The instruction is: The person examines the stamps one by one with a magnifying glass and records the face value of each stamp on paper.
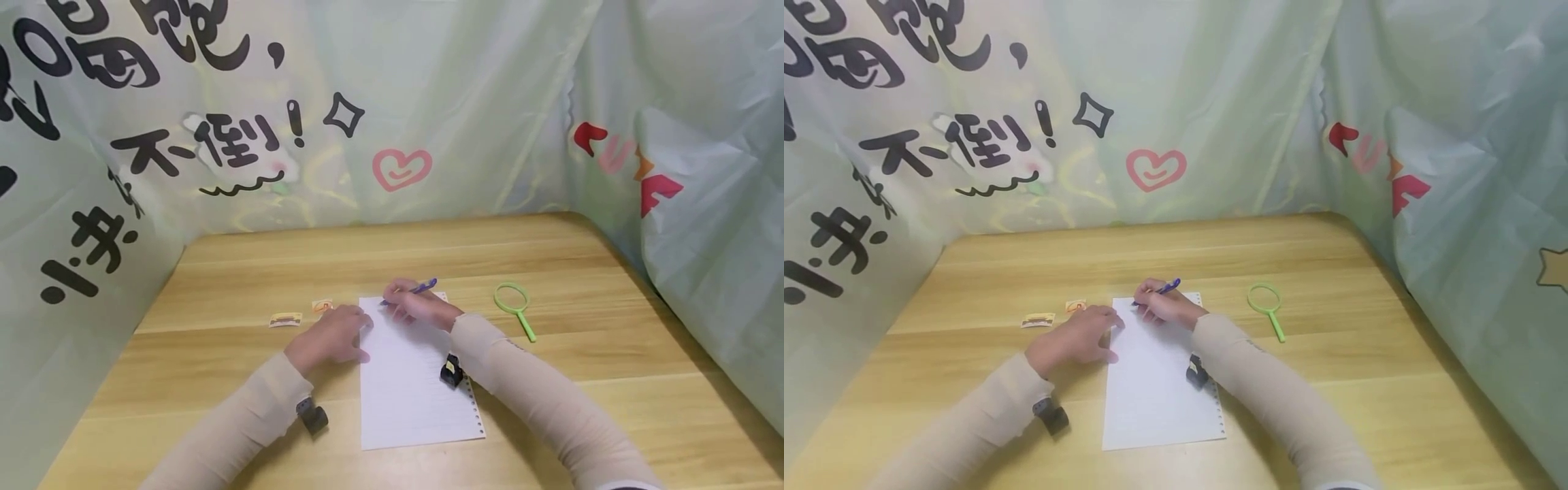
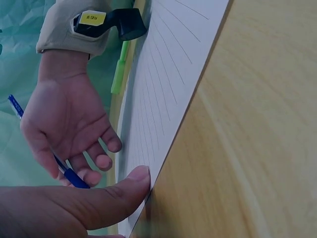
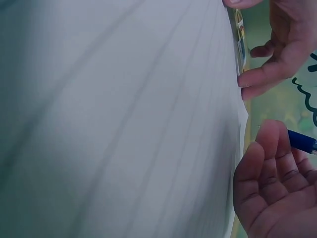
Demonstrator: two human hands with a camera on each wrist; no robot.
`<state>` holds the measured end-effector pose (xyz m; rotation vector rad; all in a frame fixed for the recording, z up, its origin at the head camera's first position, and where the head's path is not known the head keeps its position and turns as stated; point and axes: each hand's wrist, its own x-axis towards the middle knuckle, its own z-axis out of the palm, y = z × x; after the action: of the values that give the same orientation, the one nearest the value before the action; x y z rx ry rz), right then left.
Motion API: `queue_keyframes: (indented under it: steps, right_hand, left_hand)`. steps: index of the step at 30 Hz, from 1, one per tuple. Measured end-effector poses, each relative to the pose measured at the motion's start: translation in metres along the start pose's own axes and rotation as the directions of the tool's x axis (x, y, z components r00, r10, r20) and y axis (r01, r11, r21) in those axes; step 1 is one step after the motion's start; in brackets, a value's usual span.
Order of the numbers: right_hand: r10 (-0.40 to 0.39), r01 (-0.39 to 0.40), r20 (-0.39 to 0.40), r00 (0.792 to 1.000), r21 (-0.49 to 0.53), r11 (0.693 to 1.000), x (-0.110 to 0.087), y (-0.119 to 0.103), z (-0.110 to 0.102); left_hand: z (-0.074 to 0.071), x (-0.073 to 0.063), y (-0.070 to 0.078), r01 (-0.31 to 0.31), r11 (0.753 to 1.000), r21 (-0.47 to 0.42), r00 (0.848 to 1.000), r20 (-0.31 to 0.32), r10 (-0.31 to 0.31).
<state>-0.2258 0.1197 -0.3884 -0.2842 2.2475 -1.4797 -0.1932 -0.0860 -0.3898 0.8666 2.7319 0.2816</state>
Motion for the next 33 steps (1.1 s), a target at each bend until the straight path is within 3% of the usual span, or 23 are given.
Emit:
queue_keyframes:
  steps: [12,33]
  right_hand:
    - [0.020,-0.020,0.102,0.995,-0.002,1.000,0.009,-0.011,0.009]
    - [0.040,-0.030,0.066,0.997,-0.139,0.990,0.012,-0.016,0.013]
  left_hand:
    - [0.000,-0.002,0.000,0.017,1.000,-0.013,1.000,0.007,-0.017]
    - [0.001,0.000,0.001,-0.013,1.000,0.018,1.000,-0.018,0.013]
